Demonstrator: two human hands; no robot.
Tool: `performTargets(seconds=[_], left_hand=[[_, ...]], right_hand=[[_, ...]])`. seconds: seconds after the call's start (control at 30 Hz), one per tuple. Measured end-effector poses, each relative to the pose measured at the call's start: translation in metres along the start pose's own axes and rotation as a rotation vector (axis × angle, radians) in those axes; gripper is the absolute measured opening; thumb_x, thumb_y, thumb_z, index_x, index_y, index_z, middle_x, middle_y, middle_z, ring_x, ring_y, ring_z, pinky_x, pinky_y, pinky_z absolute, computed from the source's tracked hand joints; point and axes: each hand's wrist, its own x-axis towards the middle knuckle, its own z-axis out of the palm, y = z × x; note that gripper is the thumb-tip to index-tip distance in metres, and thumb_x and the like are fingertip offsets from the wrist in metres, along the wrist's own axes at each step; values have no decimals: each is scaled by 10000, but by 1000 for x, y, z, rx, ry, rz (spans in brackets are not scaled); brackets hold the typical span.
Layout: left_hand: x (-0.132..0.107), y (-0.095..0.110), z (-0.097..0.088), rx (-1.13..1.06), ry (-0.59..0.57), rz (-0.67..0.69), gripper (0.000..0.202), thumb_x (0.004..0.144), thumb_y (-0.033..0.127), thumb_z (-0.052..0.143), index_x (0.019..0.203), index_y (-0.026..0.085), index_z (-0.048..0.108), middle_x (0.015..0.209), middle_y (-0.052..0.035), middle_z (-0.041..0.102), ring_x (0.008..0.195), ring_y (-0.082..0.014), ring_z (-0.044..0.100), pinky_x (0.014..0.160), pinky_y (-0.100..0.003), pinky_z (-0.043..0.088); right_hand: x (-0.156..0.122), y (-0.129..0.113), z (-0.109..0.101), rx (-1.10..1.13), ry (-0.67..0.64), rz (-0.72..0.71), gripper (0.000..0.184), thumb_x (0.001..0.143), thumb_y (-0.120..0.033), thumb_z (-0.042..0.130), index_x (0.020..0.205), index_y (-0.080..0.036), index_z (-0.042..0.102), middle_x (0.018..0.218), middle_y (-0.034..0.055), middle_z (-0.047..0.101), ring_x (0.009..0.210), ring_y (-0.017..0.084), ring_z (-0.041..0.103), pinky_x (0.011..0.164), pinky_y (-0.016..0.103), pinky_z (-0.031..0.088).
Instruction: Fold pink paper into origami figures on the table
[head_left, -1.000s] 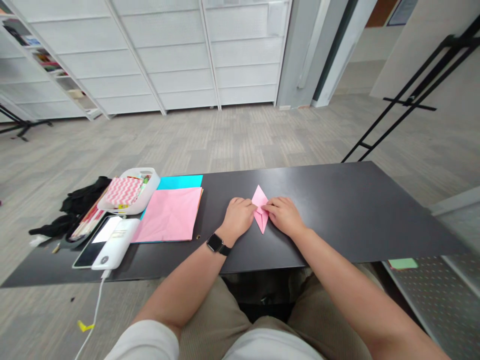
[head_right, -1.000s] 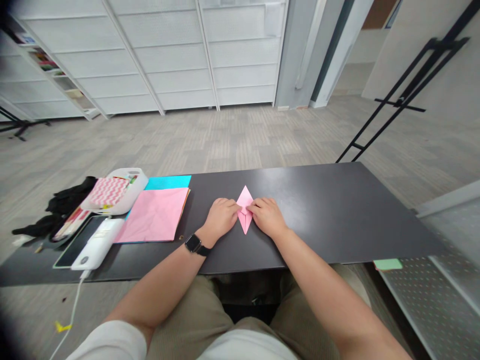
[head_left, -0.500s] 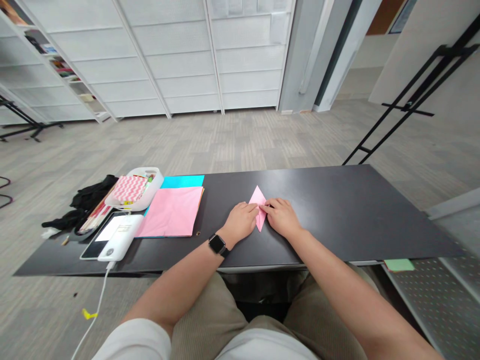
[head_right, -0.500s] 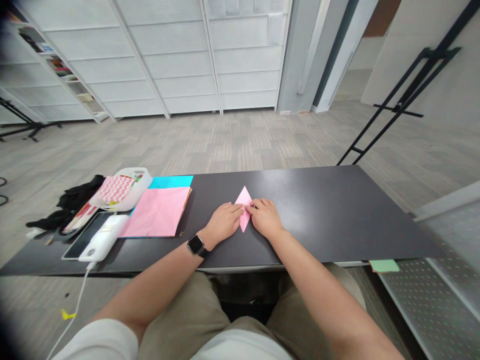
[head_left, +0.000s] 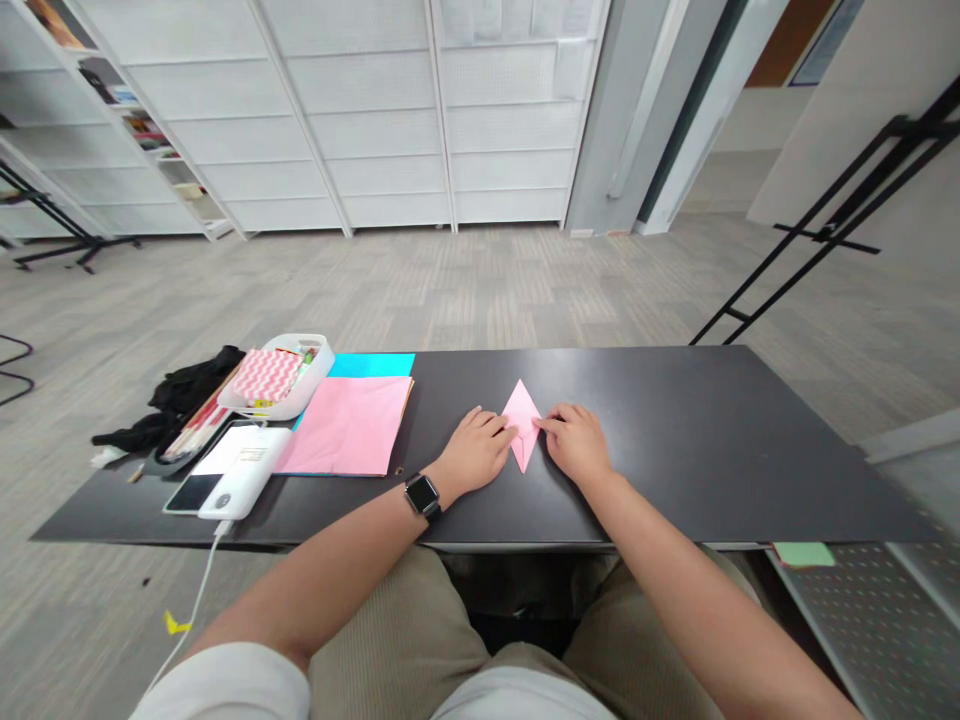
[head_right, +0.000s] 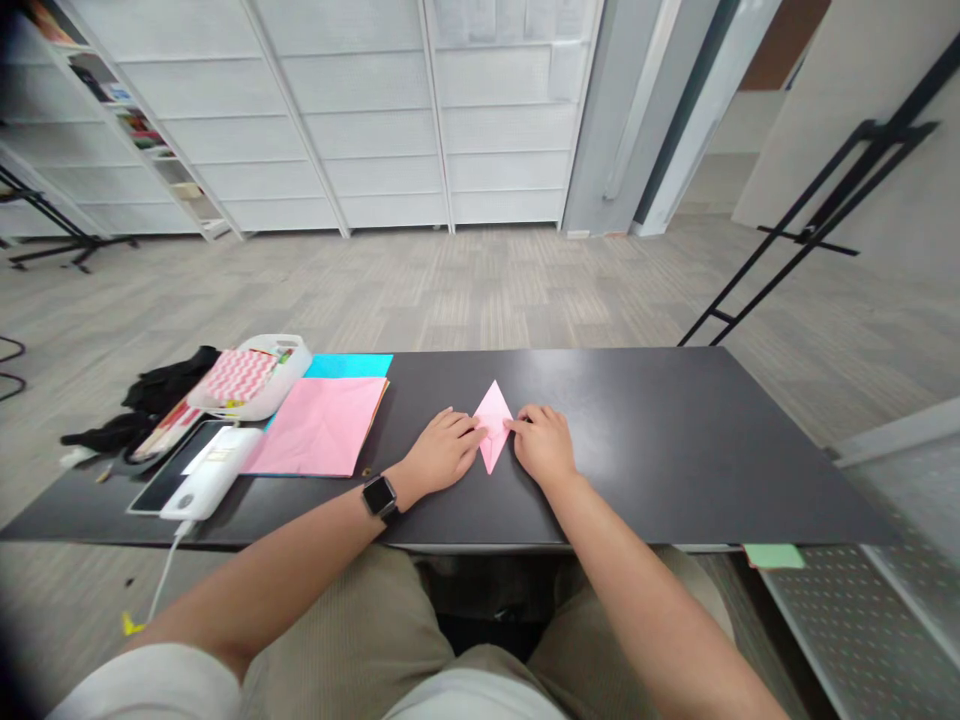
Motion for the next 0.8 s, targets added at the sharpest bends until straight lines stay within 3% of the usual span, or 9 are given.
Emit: performTargets(seconds=[0.23, 0.4, 0.57, 0.8], left_hand=[[-4, 1, 5, -45, 84, -67, 347, 1070, 265, 524, 1379, 252, 681, 1390, -81, 721, 1298, -287, 618, 1255, -571, 381], [-2, 2, 5, -98, 100, -119, 324, 1019, 259, 581, 1321, 180, 672, 1326, -125, 733, 1281, -294, 629, 1260, -539, 389], [-2, 2, 3, -139, 114, -105, 282, 1027, 259, 562, 1268, 224, 702, 1355, -105, 726, 1276, -288, 633, 1274, -565, 364], [0, 2, 1, -138, 102, -111, 347, 1092, 331, 509, 1376, 249, 690, 1402, -88, 712, 1286, -289, 621, 1287, -602, 323]], right_hand=[[1, 4, 5, 39, 18, 38, 365, 973, -100, 610, 1079, -321, 881, 1087, 68, 768, 1014, 258, 627, 886, 415, 432], [2, 2, 6, 70, 32, 51, 319, 968, -130, 610, 1079, -284, 867, 1065, 69, 757, 997, 258, 628, 883, 409, 437], [1, -2, 3, 83, 34, 26, 215, 979, -258, 658, 1117, -249, 823, 1100, 85, 739, 1050, 280, 615, 916, 422, 428], [5, 0, 6, 93, 34, 51, 186, 1038, -379, 670, 1046, -259, 812, 1071, 76, 737, 1038, 275, 619, 899, 409, 418]])
